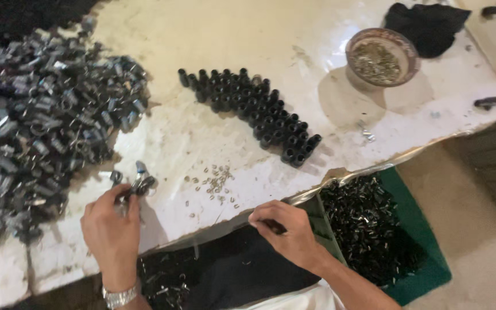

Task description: The person repeatedly picks small black cylindrical parts and metallic rings from a table, inserts the rings into the cylinders, and places the assembled units into a green bin. The person also occasionally moves parts aside and adjusts the pile of assembled units.

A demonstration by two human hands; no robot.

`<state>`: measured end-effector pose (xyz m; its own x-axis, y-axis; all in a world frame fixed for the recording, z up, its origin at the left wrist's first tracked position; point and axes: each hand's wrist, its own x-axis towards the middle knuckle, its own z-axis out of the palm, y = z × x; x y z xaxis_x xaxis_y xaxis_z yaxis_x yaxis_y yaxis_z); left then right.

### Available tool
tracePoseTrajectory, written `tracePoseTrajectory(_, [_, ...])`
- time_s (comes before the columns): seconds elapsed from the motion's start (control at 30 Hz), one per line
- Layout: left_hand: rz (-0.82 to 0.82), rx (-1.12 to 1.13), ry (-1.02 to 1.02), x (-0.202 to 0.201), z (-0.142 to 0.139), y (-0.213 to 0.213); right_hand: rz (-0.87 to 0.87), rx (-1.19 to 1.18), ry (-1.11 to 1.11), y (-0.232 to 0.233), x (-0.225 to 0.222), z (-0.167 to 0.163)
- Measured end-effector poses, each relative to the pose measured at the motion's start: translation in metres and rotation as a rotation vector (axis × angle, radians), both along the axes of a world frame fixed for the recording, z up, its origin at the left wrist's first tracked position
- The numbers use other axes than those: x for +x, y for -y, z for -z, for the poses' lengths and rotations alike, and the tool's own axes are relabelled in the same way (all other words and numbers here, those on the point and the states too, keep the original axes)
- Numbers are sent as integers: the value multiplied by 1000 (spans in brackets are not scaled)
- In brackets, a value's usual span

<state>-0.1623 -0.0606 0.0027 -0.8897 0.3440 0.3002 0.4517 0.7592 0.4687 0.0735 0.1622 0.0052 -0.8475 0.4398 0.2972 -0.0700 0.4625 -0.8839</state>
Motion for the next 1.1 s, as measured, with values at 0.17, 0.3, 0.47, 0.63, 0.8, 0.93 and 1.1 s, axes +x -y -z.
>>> tracePoseTrajectory(0.17, [-14,245,-218,21,-7,-7,4,-131,-15,1,6,0])
tracePoseTrajectory(0.3, [79,455,-108,75,-8,-33,5,-481,-18,5,8,0])
tracePoseTrajectory(0.47, [376,630,-79,139,4,-69,81,-496,-67,12,-5,-3])
tracePoseTrajectory(0.63, [455,612,48,146,-4,-64,126,-323,16,15,-13,-2])
tracePoseTrajectory(0.8, [563,525,-150,134,-16,-57,134,-165,59,8,-13,1])
tracePoseTrajectory(0.93, [660,507,-120,127,-19,-52,126,-957,274,-1,-19,12])
tracePoseTrajectory(1.1, [735,435,-46,114,-16,-46,126,-898,240,-3,-10,40])
